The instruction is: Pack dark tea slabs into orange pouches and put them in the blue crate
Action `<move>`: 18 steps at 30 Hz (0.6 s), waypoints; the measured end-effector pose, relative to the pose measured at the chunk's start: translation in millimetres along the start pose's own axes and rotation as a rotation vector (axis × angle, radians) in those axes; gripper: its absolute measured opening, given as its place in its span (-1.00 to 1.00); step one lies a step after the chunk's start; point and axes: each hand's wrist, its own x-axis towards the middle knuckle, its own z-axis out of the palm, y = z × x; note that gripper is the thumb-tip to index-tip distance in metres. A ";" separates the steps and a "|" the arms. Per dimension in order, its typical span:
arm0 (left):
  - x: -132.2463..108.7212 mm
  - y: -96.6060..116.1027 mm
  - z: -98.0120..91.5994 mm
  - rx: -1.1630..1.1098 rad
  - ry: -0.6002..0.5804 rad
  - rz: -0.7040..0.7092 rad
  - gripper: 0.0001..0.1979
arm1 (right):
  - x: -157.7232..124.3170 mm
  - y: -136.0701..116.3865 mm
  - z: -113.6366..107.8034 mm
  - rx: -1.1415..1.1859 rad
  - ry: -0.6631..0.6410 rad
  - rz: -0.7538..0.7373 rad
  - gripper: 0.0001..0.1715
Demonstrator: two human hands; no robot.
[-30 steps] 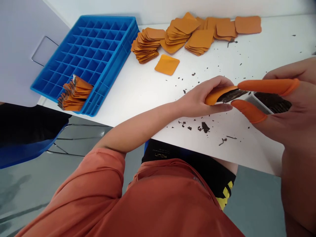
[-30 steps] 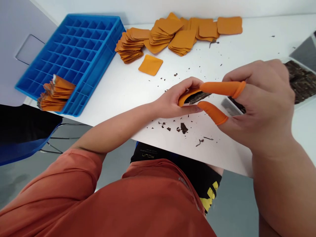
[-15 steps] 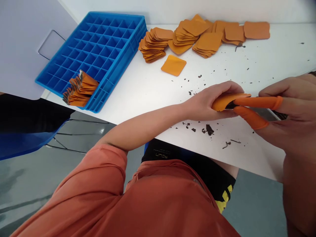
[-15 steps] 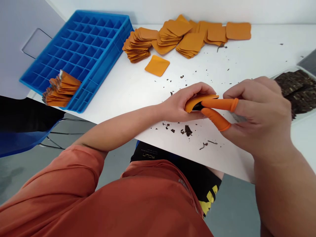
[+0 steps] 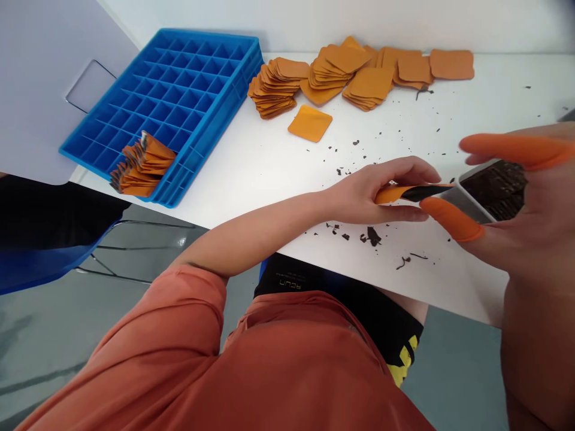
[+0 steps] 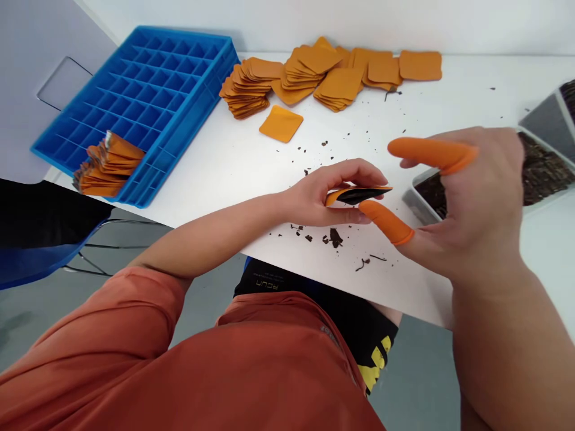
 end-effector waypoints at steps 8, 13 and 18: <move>-10.4 30.8 -22.7 0.373 0.089 0.081 -0.72 | -0.8 -0.1 3.9 0.004 0.057 -0.222 -0.70; -21.7 43.5 -25.4 0.722 0.098 0.117 -0.83 | -2.0 -7.6 5.1 0.004 0.042 -0.161 -0.81; -11.3 44.3 -13.1 0.961 -0.014 0.082 -0.73 | -2.7 -14.3 7.5 0.042 0.047 -0.112 -0.75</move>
